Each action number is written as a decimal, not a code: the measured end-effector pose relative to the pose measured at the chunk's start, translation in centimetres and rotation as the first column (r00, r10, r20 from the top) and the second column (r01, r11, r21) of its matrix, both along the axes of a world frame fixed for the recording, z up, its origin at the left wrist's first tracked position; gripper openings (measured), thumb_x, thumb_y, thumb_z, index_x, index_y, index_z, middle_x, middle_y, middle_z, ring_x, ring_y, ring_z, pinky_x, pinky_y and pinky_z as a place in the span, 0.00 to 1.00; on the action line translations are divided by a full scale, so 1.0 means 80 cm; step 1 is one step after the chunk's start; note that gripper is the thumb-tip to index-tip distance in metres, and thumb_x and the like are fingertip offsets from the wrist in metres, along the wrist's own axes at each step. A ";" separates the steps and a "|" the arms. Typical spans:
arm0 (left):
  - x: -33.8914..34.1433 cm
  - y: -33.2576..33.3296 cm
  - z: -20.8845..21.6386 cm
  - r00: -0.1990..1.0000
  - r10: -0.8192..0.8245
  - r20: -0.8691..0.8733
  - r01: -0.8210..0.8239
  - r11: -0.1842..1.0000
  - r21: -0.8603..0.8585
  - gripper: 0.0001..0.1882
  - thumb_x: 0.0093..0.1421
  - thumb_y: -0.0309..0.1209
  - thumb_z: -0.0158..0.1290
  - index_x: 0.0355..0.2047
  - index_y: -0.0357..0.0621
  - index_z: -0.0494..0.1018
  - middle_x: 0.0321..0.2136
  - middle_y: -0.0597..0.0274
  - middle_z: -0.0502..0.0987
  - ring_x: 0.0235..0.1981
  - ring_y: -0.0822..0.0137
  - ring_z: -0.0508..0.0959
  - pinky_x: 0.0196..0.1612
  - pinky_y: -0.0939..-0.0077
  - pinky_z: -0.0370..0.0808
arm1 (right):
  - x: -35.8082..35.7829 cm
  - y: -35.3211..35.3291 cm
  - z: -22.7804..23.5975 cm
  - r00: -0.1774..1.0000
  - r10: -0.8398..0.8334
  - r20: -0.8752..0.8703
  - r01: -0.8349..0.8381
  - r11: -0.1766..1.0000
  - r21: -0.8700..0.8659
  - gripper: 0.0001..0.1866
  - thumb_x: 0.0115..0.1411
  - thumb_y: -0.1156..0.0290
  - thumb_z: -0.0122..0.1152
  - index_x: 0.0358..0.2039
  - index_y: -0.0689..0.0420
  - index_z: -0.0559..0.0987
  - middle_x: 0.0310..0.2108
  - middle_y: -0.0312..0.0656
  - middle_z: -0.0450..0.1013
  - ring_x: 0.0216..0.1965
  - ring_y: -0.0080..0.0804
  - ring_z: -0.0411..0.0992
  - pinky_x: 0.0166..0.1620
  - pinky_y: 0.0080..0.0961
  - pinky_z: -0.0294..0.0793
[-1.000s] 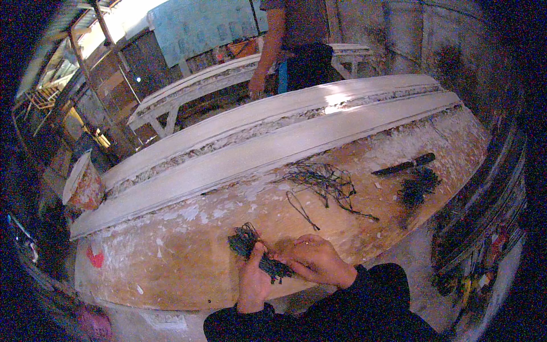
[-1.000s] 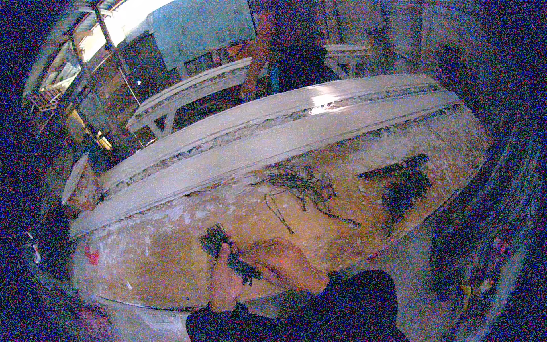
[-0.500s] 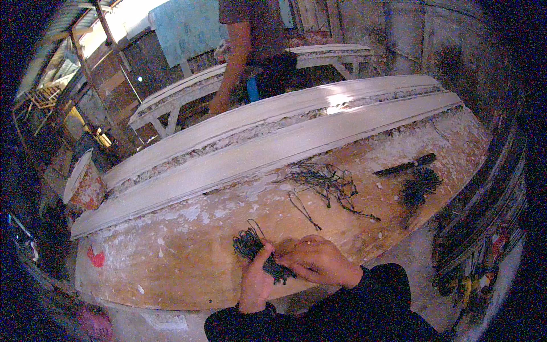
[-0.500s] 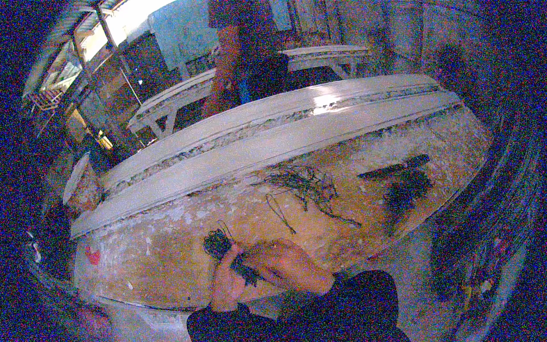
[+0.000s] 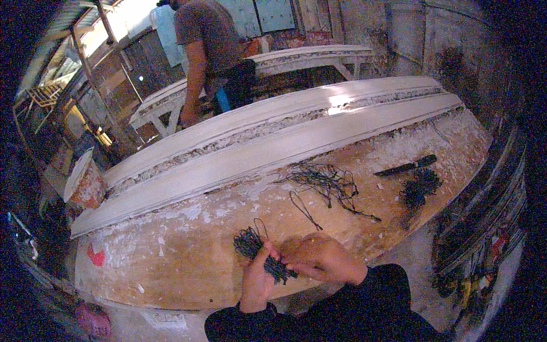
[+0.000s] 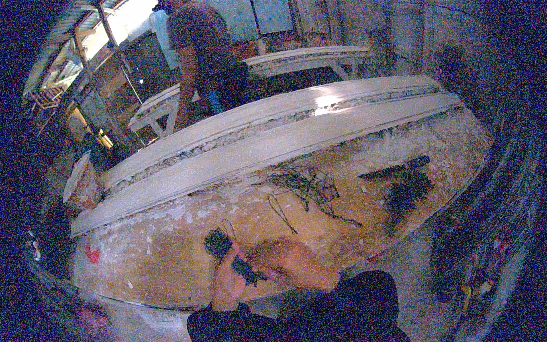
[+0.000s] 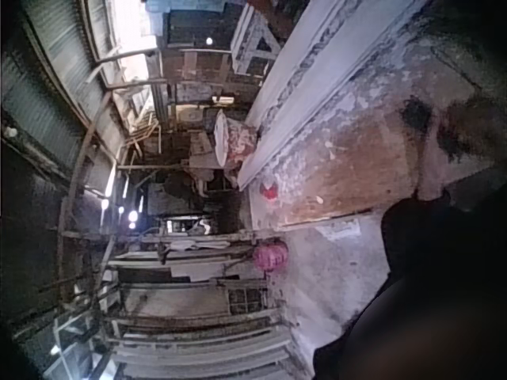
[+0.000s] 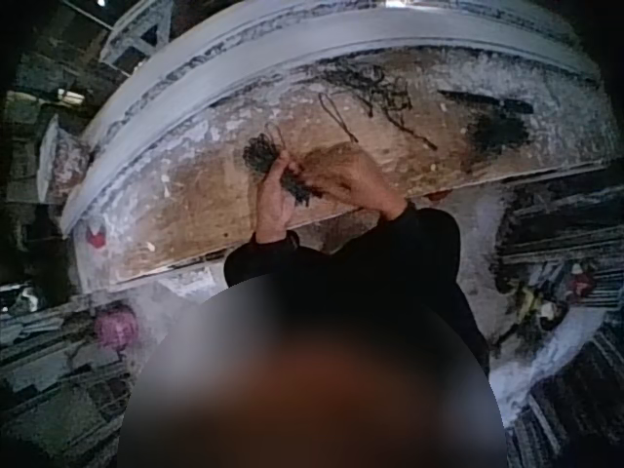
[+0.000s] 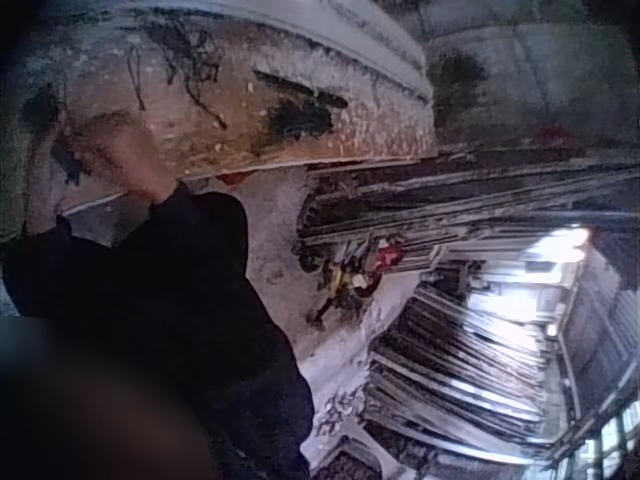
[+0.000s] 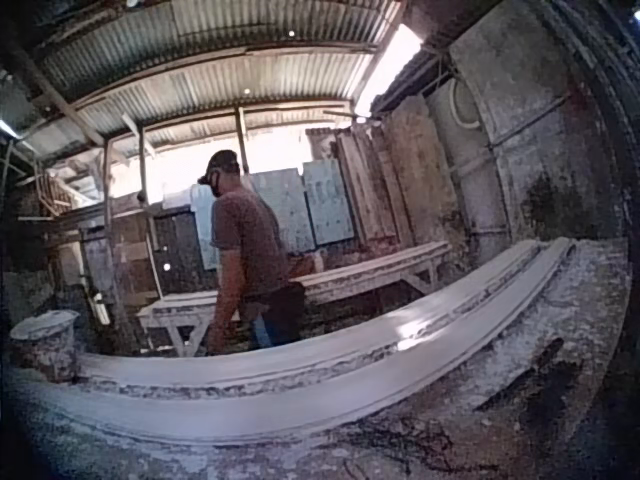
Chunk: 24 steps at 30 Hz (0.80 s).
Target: The person sits on the floor and repeatedly picks up black cable ties from a pile on a wooden workbench, untangles them, and places them into a separate bundle. Another person works in the background at a separate station.
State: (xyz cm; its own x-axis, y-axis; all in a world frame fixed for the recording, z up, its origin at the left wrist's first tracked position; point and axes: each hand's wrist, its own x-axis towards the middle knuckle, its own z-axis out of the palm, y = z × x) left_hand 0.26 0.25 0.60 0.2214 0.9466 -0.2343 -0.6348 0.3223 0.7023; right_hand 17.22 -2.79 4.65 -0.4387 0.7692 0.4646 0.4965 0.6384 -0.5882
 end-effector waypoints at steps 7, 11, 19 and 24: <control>0.002 0.001 0.003 0.989 -0.032 0.146 0.034 0.999 -0.012 0.09 0.57 0.30 0.50 0.37 0.45 0.67 0.20 0.69 0.63 0.24 0.71 0.65 0.34 0.72 0.68 | 0.036 0.013 -0.006 0.758 -0.633 0.155 0.616 0.774 0.145 0.15 0.47 0.67 0.61 0.39 0.49 0.76 0.47 0.41 0.67 0.52 0.42 0.61 0.55 0.44 0.53; 0.001 0.000 0.003 0.992 -0.041 0.118 0.040 0.999 0.006 0.09 0.57 0.29 0.50 0.38 0.44 0.66 0.20 0.69 0.62 0.24 0.71 0.65 0.34 0.71 0.68 | 0.044 0.022 -0.012 0.558 -0.800 0.220 0.790 0.593 0.153 0.22 0.45 0.67 0.61 0.44 0.47 0.73 0.53 0.42 0.61 0.56 0.48 0.55 0.57 0.52 0.47; 0.002 -0.002 0.006 0.995 -0.044 0.092 0.040 0.998 0.044 0.08 0.56 0.29 0.51 0.37 0.44 0.67 0.19 0.70 0.62 0.23 0.72 0.65 0.33 0.73 0.68 | 0.051 0.026 -0.021 0.625 -0.700 0.345 0.738 0.674 0.032 0.17 0.48 0.65 0.57 0.41 0.48 0.74 0.48 0.41 0.67 0.52 0.46 0.60 0.55 0.61 0.44; 0.001 -0.001 0.005 0.996 -0.056 0.071 0.054 0.998 0.035 0.07 0.57 0.29 0.51 0.36 0.44 0.67 0.19 0.70 0.61 0.23 0.72 0.64 0.33 0.73 0.67 | 0.048 0.024 -0.021 0.605 -0.713 0.355 0.754 0.656 0.033 0.12 0.50 0.67 0.56 0.37 0.49 0.76 0.42 0.40 0.69 0.47 0.45 0.65 0.55 0.61 0.45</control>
State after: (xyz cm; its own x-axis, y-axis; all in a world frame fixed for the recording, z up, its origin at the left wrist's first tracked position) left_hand 0.36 0.18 0.98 0.2887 0.9394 -0.1846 -0.6660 0.3356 0.6662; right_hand 21.04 -0.89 2.98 0.1958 0.9325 0.3036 0.9322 -0.0810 -0.3527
